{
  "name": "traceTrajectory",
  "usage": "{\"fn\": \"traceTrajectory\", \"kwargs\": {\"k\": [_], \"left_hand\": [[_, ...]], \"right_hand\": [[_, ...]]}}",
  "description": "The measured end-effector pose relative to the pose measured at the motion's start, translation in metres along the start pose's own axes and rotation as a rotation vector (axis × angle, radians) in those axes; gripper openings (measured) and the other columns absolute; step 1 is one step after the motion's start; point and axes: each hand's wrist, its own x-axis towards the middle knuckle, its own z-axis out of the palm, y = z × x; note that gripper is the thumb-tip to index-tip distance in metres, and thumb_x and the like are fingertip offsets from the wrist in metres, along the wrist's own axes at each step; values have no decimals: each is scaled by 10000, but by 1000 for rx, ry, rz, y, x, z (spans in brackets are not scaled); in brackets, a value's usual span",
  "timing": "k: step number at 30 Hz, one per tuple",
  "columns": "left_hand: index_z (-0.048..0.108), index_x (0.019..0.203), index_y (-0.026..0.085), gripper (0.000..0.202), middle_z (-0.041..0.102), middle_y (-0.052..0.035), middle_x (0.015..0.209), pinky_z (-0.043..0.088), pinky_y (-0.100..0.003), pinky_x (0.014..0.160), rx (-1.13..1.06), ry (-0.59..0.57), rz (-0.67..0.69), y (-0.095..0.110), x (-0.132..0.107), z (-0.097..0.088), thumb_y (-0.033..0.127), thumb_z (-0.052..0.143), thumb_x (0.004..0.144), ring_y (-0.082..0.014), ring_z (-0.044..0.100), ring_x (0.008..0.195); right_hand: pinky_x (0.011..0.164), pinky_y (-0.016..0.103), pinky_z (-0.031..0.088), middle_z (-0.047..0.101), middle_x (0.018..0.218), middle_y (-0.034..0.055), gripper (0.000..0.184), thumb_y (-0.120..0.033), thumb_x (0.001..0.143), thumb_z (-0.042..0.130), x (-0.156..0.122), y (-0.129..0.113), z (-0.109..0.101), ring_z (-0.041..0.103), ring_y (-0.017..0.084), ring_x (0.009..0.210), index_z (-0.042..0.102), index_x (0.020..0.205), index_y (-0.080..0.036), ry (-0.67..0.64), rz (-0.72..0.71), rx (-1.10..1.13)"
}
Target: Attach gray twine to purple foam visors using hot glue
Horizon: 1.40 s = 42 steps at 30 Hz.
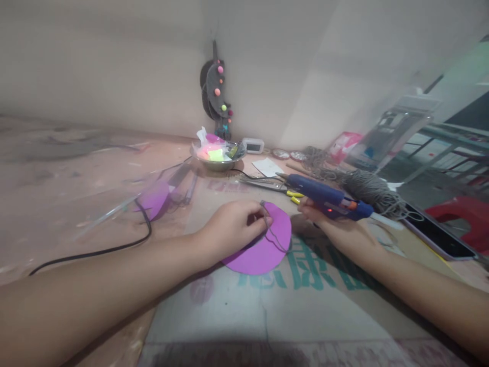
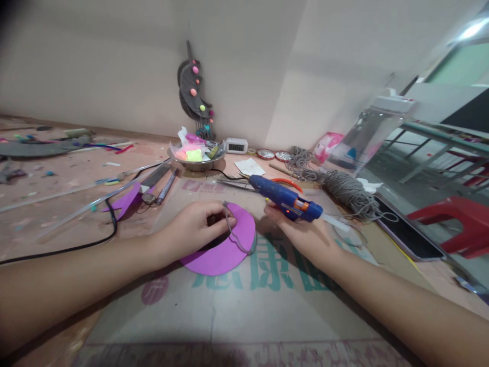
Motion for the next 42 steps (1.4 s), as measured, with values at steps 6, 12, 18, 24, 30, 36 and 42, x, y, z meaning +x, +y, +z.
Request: {"fn": "traceTrajectory", "kwargs": {"k": [6, 12, 18, 24, 30, 36, 42], "left_hand": [[638, 740, 178, 288, 638, -14, 724, 359, -263, 588, 91, 23, 63, 1, -1, 3, 354, 500, 921, -148, 553, 672], [632, 849, 188, 195, 659, -10, 809, 413, -272, 656, 14, 41, 88, 4, -2, 1, 296, 487, 923, -153, 578, 736], [569, 1082, 164, 207, 663, -68, 1046, 428, -358, 892, 106, 347, 133, 5, -4, -6, 257, 538, 900, -211, 590, 990], [647, 1027, 196, 223, 719, -45, 1014, 394, -380, 912, 166, 145, 184, 4, -4, -1, 345, 504, 942, -225, 625, 986], [665, 780, 184, 314, 672, -4, 714, 390, -291, 677, 93, -9, 86, 5, -3, 0, 366, 469, 944, -155, 579, 673], [647, 766, 177, 273, 675, -1, 748, 382, -264, 625, -50, 19, -66, 0, 1, -4, 377, 516, 898, -153, 585, 698], [645, 756, 178, 279, 651, -6, 715, 365, -266, 594, -12, -14, -64, -3, 4, -6, 379, 504, 889, -158, 567, 673]], "right_hand": [[827, 389, 579, 731, 896, 21, 195, -416, 811, 658, -3, -8, 8, 696, 228, 847, 664, 900, -243, -140, -2, 167], [811, 417, 582, 694, 832, 13, 196, -434, 795, 676, -8, -5, 13, 678, 225, 800, 633, 829, -246, -68, 22, 112], [835, 394, 579, 696, 826, -5, 124, -361, 787, 672, -6, -8, 12, 677, 210, 789, 615, 825, -258, 55, 0, 137], [782, 373, 565, 664, 811, 4, 107, -347, 817, 632, -10, -13, 13, 657, 202, 770, 593, 822, -247, 23, -27, 86], [759, 342, 550, 675, 847, 15, 131, -368, 829, 625, -11, -6, 17, 653, 197, 783, 605, 854, -240, -68, -82, 80], [827, 401, 552, 699, 872, 13, 203, -454, 824, 625, -2, 4, 4, 668, 226, 842, 621, 877, -258, 2, -114, 82], [704, 386, 558, 658, 753, 8, 231, -487, 811, 618, -1, 13, -6, 638, 228, 735, 597, 750, -266, -74, -170, -6]]}}
